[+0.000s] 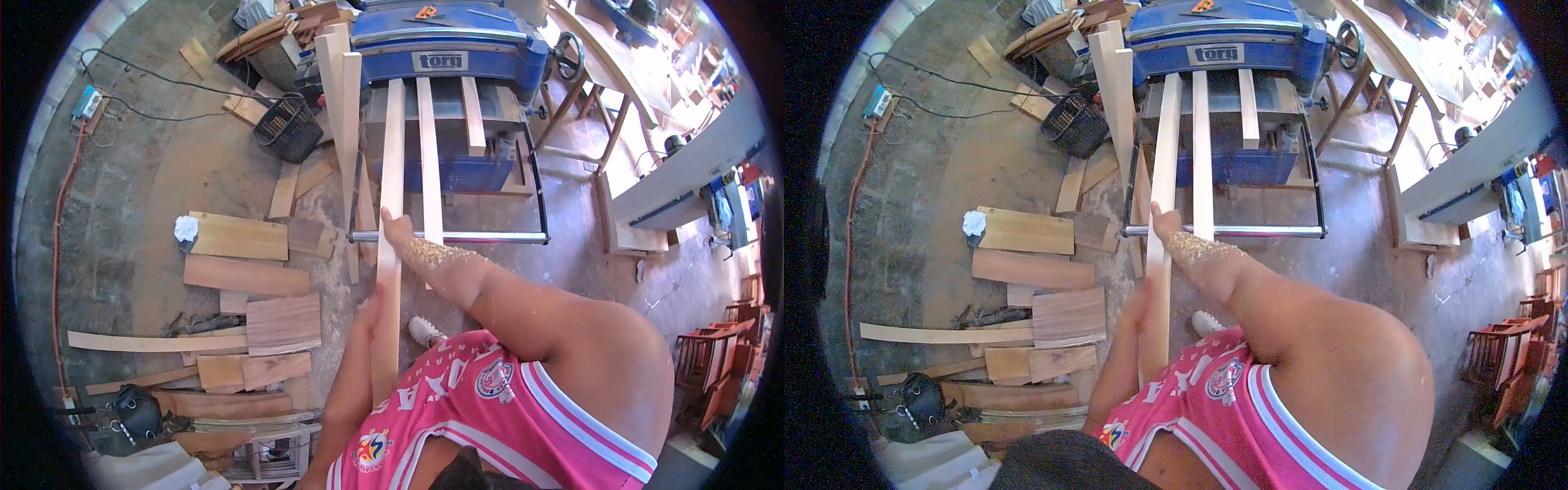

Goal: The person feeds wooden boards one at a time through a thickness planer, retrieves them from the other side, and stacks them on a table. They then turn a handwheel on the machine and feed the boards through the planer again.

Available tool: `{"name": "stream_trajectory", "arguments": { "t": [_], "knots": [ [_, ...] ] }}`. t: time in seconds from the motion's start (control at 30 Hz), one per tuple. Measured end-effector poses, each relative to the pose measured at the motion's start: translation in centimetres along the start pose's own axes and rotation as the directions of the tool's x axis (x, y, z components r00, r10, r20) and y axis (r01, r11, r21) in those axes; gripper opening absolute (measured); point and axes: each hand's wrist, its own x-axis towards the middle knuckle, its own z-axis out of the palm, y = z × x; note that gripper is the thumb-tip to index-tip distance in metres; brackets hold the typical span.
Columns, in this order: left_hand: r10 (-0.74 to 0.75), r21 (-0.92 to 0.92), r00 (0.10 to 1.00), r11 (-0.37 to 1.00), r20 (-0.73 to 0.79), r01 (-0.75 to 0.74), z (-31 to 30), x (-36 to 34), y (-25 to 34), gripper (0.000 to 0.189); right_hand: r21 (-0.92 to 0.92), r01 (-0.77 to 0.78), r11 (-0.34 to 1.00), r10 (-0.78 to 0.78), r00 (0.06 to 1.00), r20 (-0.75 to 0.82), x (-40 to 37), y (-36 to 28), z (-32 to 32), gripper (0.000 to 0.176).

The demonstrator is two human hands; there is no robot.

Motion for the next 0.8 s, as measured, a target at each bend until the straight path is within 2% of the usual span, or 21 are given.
{"name": "stream_trajectory", "arguments": {
  "t": [0.03, 0.07, 0.13, 0.17, 0.2, 0.23, 0.27, 0.3, 0.37, 0.47, 0.5, 0.6, 0.8],
  "knots": [
    [-0.004, -0.01, 0.999, 1.0, 0.049, 0.005, -0.8, -0.1, -1.6, 0.087, -0.125, 0.021, 0.992, -0.027, 0.999, -0.045, 1.2, 0.8, 0.8, 0.078],
    [-0.018, -0.02, 0.995, 1.0, 0.095, 0.02, -1.6, -1.1, -3.9, 0.082, -0.133, 0.007, 0.991, -0.013, 0.999, -0.044, 1.3, 1.4, 1.1, 0.078],
    [0.04, 0.108, 0.998, 0.993, -0.045, -0.035, -1.7, -5.2, -7.5, 0.068, -0.169, 0.0, 0.986, -0.017, 0.995, -0.094, 2.5, 0.5, 0.9, 0.076],
    [-0.037, 0.08, 0.998, 0.996, -0.046, 0.041, -1.2, -9.0, -7.5, 0.063, -0.167, 0.004, 0.986, -0.02, 0.995, -0.097, 3.0, 0.2, 0.8, 0.076],
    [-0.051, -0.029, 0.998, 0.998, 0.04, 0.052, -5.1, -5.2, -19.0, 0.063, -0.162, 0.008, 0.987, -0.021, 0.997, -0.076, 3.6, 0.1, 0.7, 0.077],
    [0.03, 0.126, 0.999, 0.991, 0.017, -0.032, -5.1, -7.9, -19.8, 0.064, -0.159, 0.013, 0.987, -0.022, 0.998, -0.053, 4.2, 0.1, 0.7, 0.079],
    [0.114, 0.279, 0.993, 0.954, 0.005, -0.111, -4.5, -10.7, -19.1, 0.066, -0.156, 0.019, 0.988, -0.024, 0.999, -0.029, 4.7, -0.1, 0.6, 0.08],
    [0.113, 0.28, 0.994, 0.954, 0.004, -0.11, -3.8, -12.2, -17.9, 0.066, -0.154, 0.018, 0.988, -0.023, 0.999, -0.029, 4.9, -0.4, 0.4, 0.08],
    [0.095, 0.413, 0.989, 0.91, -0.115, -0.039, -2.5, -13.8, -16.0, 0.068, -0.237, 0.048, 0.97, -0.024, 0.994, 0.103, 4.8, -0.6, -0.3, 0.083],
    [0.102, 0.427, 0.989, 0.903, -0.109, -0.047, -1.6, -12.8, -15.6, 0.068, -0.283, 0.081, 0.956, -0.062, 0.995, 0.074, 4.3, -1.4, -1.4, 0.085],
    [0.103, 0.435, 0.989, 0.899, -0.104, -0.048, -1.3, -12.6, -15.5, 0.068, -0.286, 0.05, 0.957, -0.033, 0.997, 0.065, 4.4, -1.4, -1.6, 0.083],
    [0.12, 0.456, 0.988, 0.888, -0.095, -0.064, -0.4, -11.3, -15.1, 0.067, -0.256, 0.041, 0.966, -0.017, 0.995, 0.097, 4.0, -2.1, -2.4, 0.078],
    [0.146, 0.468, 0.981, 0.881, -0.124, -0.072, 0.2, -9.5, -16.0, 0.067, -0.188, 0.08, 0.979, -0.073, 0.996, 0.042, 4.3, -0.9, -2.2, 0.076]
  ]
}}
